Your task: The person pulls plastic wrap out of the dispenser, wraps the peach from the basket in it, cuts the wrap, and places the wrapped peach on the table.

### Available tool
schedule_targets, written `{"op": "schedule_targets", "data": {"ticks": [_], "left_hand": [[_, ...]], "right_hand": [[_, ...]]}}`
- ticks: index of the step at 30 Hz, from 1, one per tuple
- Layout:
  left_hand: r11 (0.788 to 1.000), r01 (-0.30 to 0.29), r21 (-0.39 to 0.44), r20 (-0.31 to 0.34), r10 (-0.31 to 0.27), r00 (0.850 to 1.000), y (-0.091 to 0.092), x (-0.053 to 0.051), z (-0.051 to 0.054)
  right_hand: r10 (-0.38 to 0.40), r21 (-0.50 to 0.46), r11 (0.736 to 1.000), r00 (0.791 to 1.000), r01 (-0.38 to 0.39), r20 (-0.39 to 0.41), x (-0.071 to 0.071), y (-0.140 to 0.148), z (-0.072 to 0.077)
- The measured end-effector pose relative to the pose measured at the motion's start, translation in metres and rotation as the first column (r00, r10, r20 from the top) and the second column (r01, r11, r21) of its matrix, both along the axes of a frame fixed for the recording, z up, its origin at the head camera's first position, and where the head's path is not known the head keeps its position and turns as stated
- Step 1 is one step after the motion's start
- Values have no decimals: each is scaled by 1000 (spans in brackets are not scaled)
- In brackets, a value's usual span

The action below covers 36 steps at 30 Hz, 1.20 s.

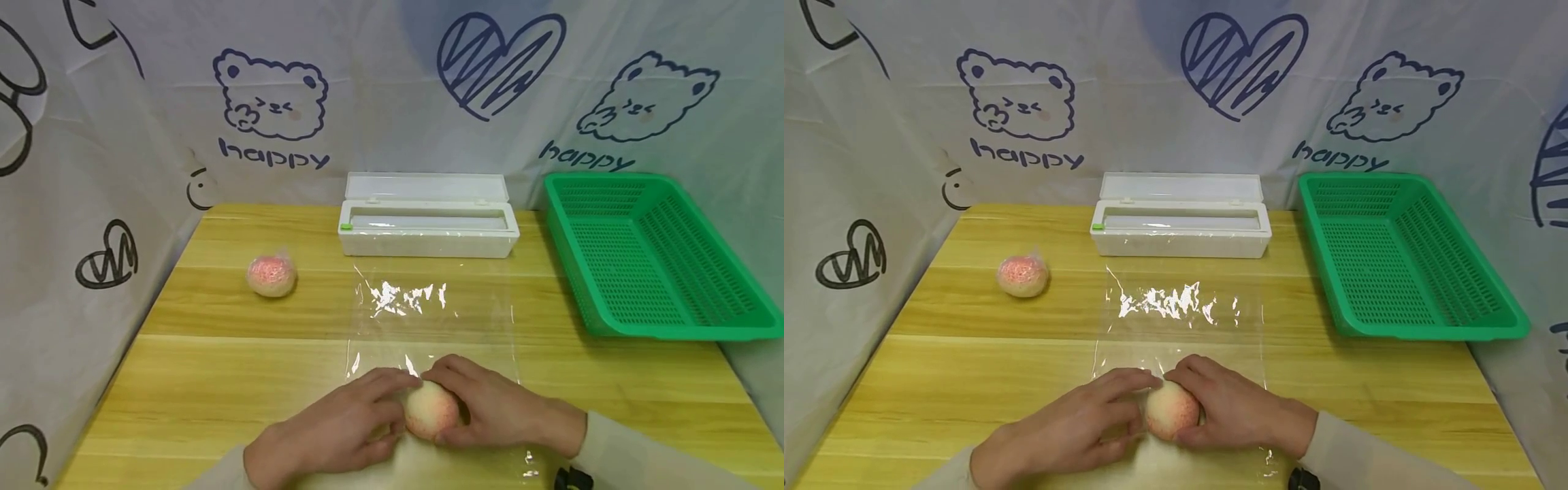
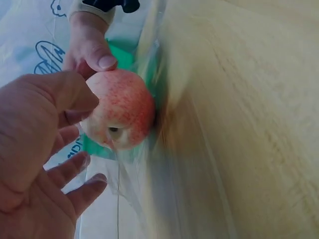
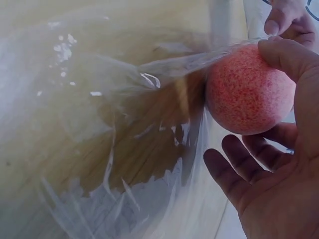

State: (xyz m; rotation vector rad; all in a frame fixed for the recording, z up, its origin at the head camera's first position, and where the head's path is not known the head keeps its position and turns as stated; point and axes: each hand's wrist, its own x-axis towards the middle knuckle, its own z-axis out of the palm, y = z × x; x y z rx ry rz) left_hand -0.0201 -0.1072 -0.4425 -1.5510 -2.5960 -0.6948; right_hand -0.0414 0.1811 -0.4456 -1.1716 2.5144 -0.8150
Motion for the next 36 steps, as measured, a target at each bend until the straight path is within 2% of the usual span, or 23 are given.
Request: {"op": "schedule_targets", "data": {"ticks": [4, 8, 11, 13, 16, 18, 19, 23, 26, 29, 31, 36], "left_hand": [[1000, -12, -10, 107, 13, 994, 0, -2, -1], [999, -30, -11, 145, 32, 989, 1, -4, 0], [999, -41, -13, 158, 43, 987, 1, -4, 0], [999, -49, -12, 163, 50, 985, 1, -4, 1], [998, -55, -1, 153, 54, 987, 1, -5, 0], [998, -55, 11, 157, 52, 986, 0, -6, -1], [998, -56, 19, 161, 52, 986, -1, -7, -1], [997, -56, 49, 186, 46, 981, -3, -11, -2], [997, -60, 54, 215, 47, 975, -5, -15, -3], [996, -71, 46, 256, 57, 965, -5, -20, -4], [996, -79, 41, 278, 64, 958, -5, -23, -5], [995, -100, 24, 292, 88, 952, -5, -28, -1]], "right_hand": [[11, 18, 1000, 998, -10, -67, 0, 1, 2], [22, 76, 997, 987, -10, -158, 2, 4, 4], [30, 137, 991, 970, 3, -240, 8, 3, 4], [44, 146, 989, 947, 3, -320, 12, 2, 0], [36, 83, 997, 890, 2, -455, 15, 0, -8], [22, 26, 1000, 866, -10, -500, 13, 1, -12], [14, 4, 1000, 861, -14, -508, 12, 1, -13], [18, -14, 1000, 881, -27, -473, 6, 4, -10], [35, 27, 999, 912, -26, -409, 0, 6, -5], [33, 59, 998, 949, -15, -315, -6, 7, 2], [26, 63, 998, 966, -10, -257, -10, 7, 6], [10, 54, 999, 986, -1, -168, -20, 3, 14]]}}
